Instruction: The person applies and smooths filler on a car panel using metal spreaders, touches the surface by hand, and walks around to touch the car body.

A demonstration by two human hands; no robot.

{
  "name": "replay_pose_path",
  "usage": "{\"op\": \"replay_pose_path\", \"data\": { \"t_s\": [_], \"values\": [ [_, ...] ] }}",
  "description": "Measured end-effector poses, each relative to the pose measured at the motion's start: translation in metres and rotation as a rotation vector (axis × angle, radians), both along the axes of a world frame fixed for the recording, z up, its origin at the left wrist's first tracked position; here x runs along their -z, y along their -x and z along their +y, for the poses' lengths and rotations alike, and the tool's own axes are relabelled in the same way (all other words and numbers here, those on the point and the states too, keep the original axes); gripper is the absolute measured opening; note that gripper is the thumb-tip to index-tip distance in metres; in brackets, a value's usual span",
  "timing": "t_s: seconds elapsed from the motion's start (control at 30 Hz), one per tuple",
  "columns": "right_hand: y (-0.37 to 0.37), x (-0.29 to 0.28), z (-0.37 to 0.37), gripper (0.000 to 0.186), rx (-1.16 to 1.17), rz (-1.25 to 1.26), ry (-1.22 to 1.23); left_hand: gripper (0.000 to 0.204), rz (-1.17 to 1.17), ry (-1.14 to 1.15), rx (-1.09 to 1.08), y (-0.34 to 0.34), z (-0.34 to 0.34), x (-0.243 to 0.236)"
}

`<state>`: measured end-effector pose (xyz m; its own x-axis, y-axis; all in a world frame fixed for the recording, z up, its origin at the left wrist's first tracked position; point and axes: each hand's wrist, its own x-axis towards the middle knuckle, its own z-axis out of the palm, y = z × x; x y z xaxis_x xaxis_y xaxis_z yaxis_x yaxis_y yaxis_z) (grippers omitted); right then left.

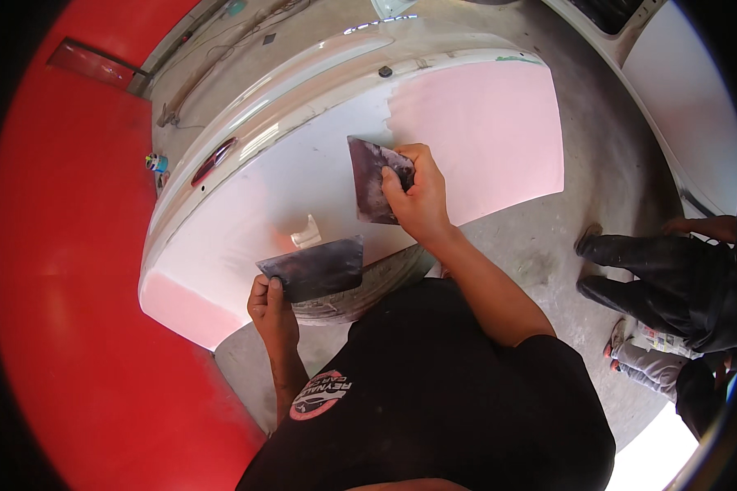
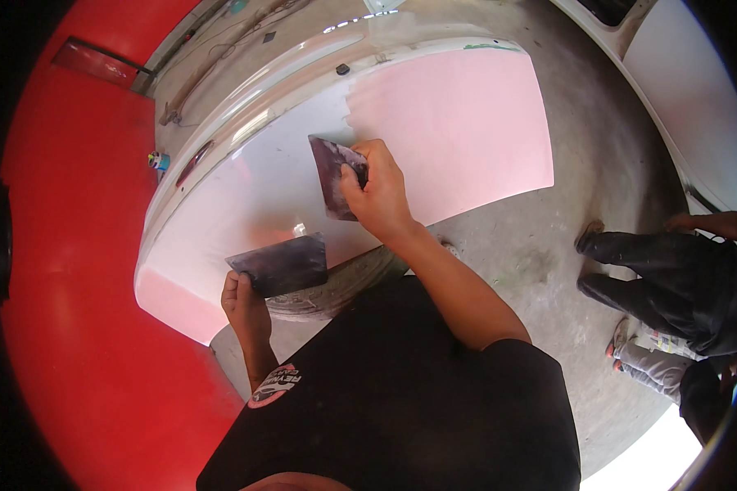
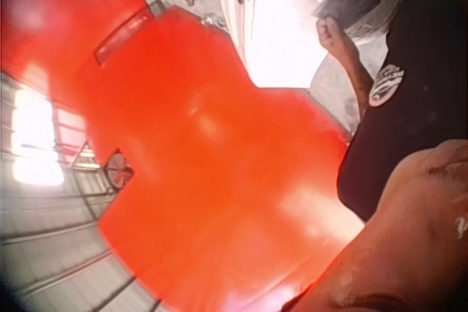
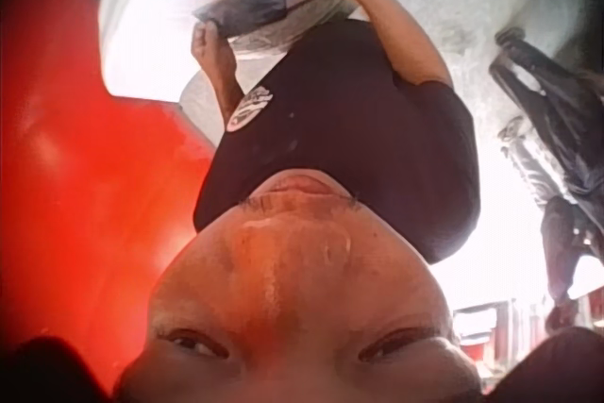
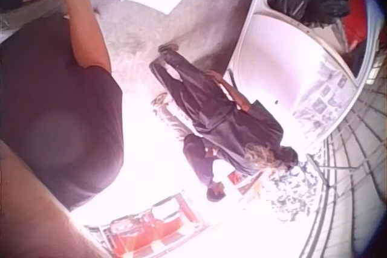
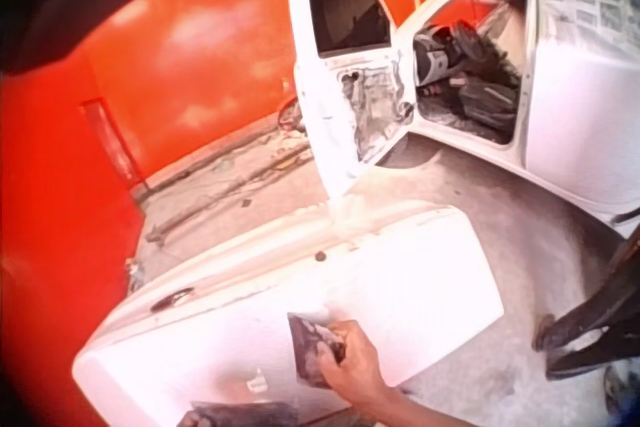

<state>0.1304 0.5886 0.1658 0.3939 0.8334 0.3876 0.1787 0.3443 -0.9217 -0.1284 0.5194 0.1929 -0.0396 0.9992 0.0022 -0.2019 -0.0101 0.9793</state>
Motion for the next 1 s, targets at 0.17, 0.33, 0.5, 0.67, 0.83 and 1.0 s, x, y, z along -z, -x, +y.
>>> {"op": "replay_pose_path", "data": {
  "t_s": [0.17,0.33,0.5,0.67,0.83,1.0],
  "values": [
    [0.012,-0.019,0.015,0.023,-0.096,-0.100,0.017,0.014,-0.048,-0.032,0.119,0.004,0.010,0.007],
    [-0.009,-0.025,0.017,0.022,0.034,0.146,-0.003,0.014,-0.022,-0.025,0.112,0.001,0.011,0.003],
    [0.013,-0.052,0.035,0.024,-0.093,-0.035,0.075,0.014,-0.062,-0.031,0.130,-0.001,0.012,0.004],
    [0.005,-0.050,0.037,0.024,-0.099,0.077,0.046,0.013,-0.027,-0.056,0.082,0.008,0.006,0.008],
    [0.013,-0.047,0.032,0.026,-0.266,-0.157,0.058,0.012,-0.014,-0.011,0.058,-0.006,0.009,-0.004],
    [-0.019,-0.018,0.018,0.033,-0.183,0.138,0.077,0.013,-0.006,0.024,-0.019,0.003,0.007,0.008]
  ]
}}
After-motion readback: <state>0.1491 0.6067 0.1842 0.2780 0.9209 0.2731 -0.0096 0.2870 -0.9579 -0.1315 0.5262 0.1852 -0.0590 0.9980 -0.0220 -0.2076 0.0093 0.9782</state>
